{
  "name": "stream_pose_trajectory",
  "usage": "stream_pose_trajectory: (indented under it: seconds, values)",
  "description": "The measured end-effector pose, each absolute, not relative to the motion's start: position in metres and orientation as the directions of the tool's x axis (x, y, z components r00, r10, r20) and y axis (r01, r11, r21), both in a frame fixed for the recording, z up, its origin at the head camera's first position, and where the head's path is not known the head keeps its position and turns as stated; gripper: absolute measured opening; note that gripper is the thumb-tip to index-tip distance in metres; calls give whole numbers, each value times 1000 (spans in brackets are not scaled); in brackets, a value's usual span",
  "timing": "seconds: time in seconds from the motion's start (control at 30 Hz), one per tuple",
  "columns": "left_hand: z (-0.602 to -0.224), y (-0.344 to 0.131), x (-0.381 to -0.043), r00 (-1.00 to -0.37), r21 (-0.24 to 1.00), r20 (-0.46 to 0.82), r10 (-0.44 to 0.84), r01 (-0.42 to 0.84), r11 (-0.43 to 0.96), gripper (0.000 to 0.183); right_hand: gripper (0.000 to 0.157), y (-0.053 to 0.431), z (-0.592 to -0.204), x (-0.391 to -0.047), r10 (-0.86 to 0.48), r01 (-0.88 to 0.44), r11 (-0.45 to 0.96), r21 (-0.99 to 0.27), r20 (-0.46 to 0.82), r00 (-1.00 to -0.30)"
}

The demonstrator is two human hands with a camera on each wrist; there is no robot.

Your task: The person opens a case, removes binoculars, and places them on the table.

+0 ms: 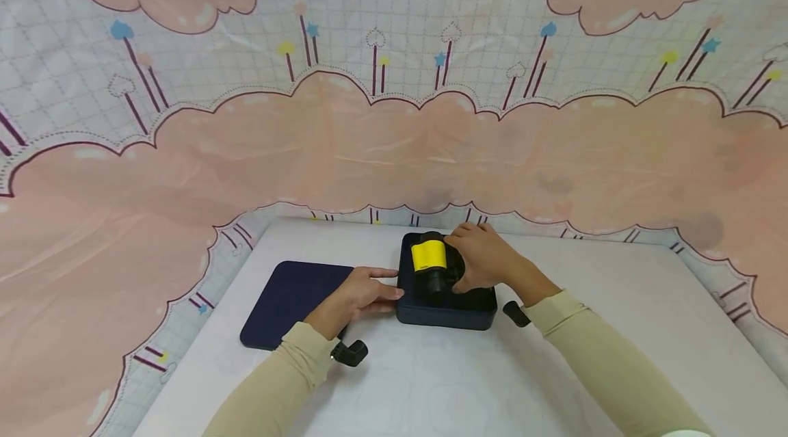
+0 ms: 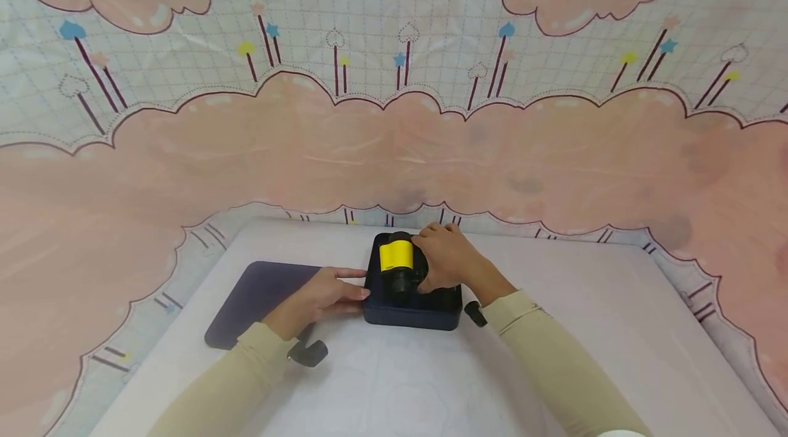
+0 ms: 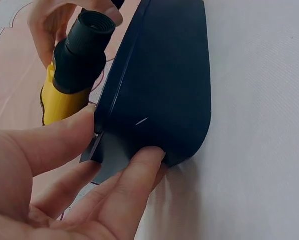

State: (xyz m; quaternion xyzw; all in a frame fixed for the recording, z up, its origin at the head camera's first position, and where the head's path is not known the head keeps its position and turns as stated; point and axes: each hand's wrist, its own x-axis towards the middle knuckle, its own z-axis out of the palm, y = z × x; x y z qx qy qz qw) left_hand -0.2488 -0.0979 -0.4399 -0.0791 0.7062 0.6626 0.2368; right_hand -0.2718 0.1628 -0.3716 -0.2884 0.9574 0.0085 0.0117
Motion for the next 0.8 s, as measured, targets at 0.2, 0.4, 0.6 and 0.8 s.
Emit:
stream_pose_trajectory:
  seconds: [0.2, 0.4, 0.6, 0.8]
  values:
    - [-442, -99, -251, -877, 900, -437, 202, -424, 104, 58, 96, 171, -368, -272, -561, -562, 827, 23, -15, -827]
    - [-443, -99, -252, -872, 895, -446, 202, -432, 115, 58, 96, 178, -367, -270, -563, -563, 826, 12, -21, -826]
    - [-443, -99, -251, -870, 893, -451, 202, -436, 112, 58, 96, 184, -366, -269, -570, -570, 822, 6, -7, -822]
    - [-444, -99, -251, -874, 898, -441, 205, -428, 106, 57, 96, 190, -363, -265, -574, -574, 819, 2, -10, -819]
